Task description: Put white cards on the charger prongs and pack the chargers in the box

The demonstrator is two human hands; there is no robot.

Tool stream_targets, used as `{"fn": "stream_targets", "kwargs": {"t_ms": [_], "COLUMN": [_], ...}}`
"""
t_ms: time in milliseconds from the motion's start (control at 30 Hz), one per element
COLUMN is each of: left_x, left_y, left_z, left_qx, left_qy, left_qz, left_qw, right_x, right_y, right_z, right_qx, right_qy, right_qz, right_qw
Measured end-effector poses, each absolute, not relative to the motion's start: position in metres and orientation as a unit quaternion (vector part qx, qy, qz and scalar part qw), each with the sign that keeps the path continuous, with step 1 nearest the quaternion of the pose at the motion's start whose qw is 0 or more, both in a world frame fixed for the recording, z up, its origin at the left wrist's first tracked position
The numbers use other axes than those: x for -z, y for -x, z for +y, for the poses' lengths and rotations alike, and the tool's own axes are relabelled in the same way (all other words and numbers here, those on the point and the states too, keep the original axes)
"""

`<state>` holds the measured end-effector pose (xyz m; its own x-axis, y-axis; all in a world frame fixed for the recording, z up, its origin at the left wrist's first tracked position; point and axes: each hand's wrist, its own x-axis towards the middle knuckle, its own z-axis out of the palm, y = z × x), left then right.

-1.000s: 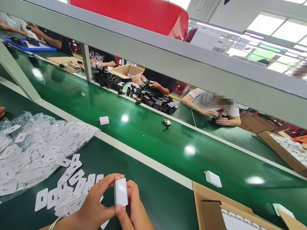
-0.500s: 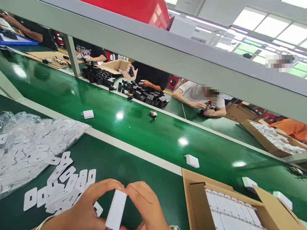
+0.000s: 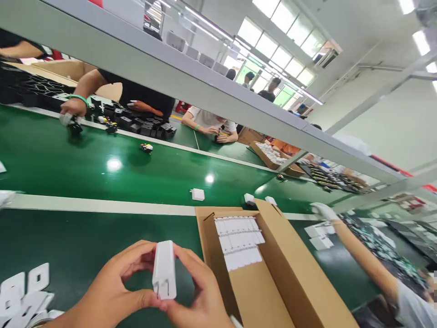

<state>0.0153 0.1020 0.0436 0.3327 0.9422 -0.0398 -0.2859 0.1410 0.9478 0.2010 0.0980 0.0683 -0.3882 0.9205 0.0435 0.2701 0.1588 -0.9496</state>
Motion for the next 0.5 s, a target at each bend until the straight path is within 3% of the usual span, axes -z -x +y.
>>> {"fn": "stream_targets", "kwargs": {"t_ms": [267,400,500], "left_x": [-0.03,-0.016,-0.028], "left_y": [-0.069,-0.067,-0.046], "left_z": [0.097,0.09,0.078], "left_qx": [-0.411,-0.367,-0.364], "left_qy": [-0.514,-0.495,-0.489], "left_qz": [0.307,0.32,0.266], "left_qw": [0.687,0.72,0.747], "right_x": [-0.062,-0.049,-0.032], "right_y": [-0.267,-0.36,-0.43], "right_z": [0.07,0.086,0.098], "right_qx": [-0.54,-0.401,-0.359], "right_qy": [0.482,0.668,0.732], "right_qz": [-0.549,-0.314,-0.217], "right_qw": [0.418,0.543,0.537]}}
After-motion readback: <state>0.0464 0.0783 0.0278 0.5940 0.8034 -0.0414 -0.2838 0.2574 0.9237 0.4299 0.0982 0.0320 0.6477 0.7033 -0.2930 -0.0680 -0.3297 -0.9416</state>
